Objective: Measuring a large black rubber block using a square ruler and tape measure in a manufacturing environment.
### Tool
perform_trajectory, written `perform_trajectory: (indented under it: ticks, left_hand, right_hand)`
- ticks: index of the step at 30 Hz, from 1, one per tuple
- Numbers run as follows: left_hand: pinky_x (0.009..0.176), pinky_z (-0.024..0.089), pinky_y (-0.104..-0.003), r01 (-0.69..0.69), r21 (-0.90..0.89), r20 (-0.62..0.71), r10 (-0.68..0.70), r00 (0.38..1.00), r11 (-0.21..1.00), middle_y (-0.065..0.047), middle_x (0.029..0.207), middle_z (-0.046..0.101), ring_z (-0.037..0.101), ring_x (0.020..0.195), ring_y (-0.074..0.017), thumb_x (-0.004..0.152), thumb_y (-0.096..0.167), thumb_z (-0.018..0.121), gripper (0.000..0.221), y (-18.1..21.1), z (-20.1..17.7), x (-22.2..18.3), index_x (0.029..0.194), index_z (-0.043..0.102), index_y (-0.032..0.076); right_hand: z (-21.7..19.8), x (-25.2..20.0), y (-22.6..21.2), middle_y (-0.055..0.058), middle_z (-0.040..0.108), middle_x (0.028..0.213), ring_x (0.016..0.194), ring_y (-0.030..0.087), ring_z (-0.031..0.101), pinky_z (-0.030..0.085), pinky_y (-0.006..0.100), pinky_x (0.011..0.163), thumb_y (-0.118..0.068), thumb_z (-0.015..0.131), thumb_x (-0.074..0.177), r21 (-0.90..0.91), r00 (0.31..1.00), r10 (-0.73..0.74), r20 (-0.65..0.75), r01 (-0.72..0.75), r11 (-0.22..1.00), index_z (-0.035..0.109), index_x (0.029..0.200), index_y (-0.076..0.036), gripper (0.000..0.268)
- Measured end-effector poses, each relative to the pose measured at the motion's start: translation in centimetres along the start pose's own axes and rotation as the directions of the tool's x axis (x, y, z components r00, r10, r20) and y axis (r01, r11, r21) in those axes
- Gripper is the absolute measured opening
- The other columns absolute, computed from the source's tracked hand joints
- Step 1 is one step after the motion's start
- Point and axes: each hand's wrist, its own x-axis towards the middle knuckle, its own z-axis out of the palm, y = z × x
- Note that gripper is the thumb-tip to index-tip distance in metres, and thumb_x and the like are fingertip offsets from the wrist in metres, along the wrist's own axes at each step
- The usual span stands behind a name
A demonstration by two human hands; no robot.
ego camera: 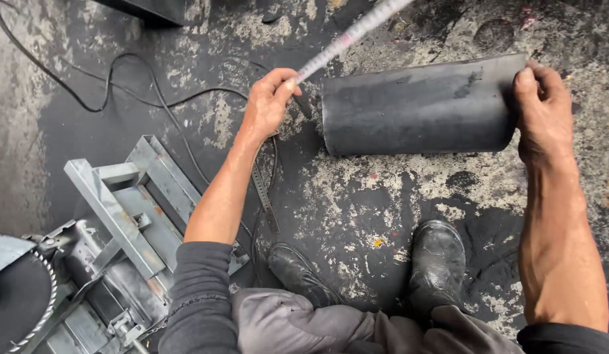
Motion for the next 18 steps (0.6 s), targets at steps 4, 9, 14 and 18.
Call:
perform_trajectory:
  ticks: [4,9,14,18]
  left_hand:
    - [0.070,0.051,-0.026,0.142,-0.222,-0.111,-0.170,0.979,0.965,0.000,0.090,0.071,0.060,0.077,-0.0078,0.104,0.015,0.055,0.022,-5.3,-1.2,-1.2,0.120,0.065,0.004]
    - [0.072,0.051,-0.026,0.259,-0.228,-0.120,-0.291,0.949,0.939,-0.001,0.092,0.070,0.060,0.079,-0.0087,0.103,0.013,0.054,0.021,-12.2,0.0,-5.1,0.119,0.066,0.004]
    - [0.071,0.046,-0.027,0.448,-0.331,0.056,-0.457,0.888,0.830,-0.003,0.097,0.073,0.066,0.083,-0.0109,0.103,0.018,0.056,0.023,-10.8,0.5,-8.0,0.122,0.064,0.008]
    - [0.077,0.051,-0.029,0.471,-0.399,0.196,-0.429,0.882,0.786,-0.006,0.101,0.074,0.070,0.091,-0.0144,0.104,0.019,0.056,0.022,-7.8,2.3,-8.8,0.121,0.062,0.006]
  right_hand:
    - [0.4,-1.3,-1.3,0.016,0.063,0.131,0.123,0.027,0.059,0.047,0.040,0.104,-0.051,0.073,0.098,-0.212,0.991,0.133,0.003,-0.129,0.969,0.052,0.150,-0.005,0.072]
    - [-1.3,-5.0,1.6,0.024,0.063,0.129,0.121,0.037,0.063,0.053,0.050,0.101,-0.056,0.076,0.088,-0.213,0.994,0.078,0.072,-0.061,0.975,0.046,0.151,-0.005,0.087]
    - [-3.8,-11.2,3.9,0.030,0.058,0.132,0.124,0.039,0.055,0.043,0.062,0.102,-0.079,0.077,0.066,-0.216,0.984,0.074,0.161,-0.038,0.976,0.033,0.151,-0.006,0.120]
    - [-5.6,-12.3,5.9,0.025,0.063,0.142,0.141,0.037,0.056,0.032,0.058,0.125,-0.097,0.045,0.079,-0.123,0.981,0.117,0.154,-0.099,0.987,0.038,0.152,-0.001,0.121]
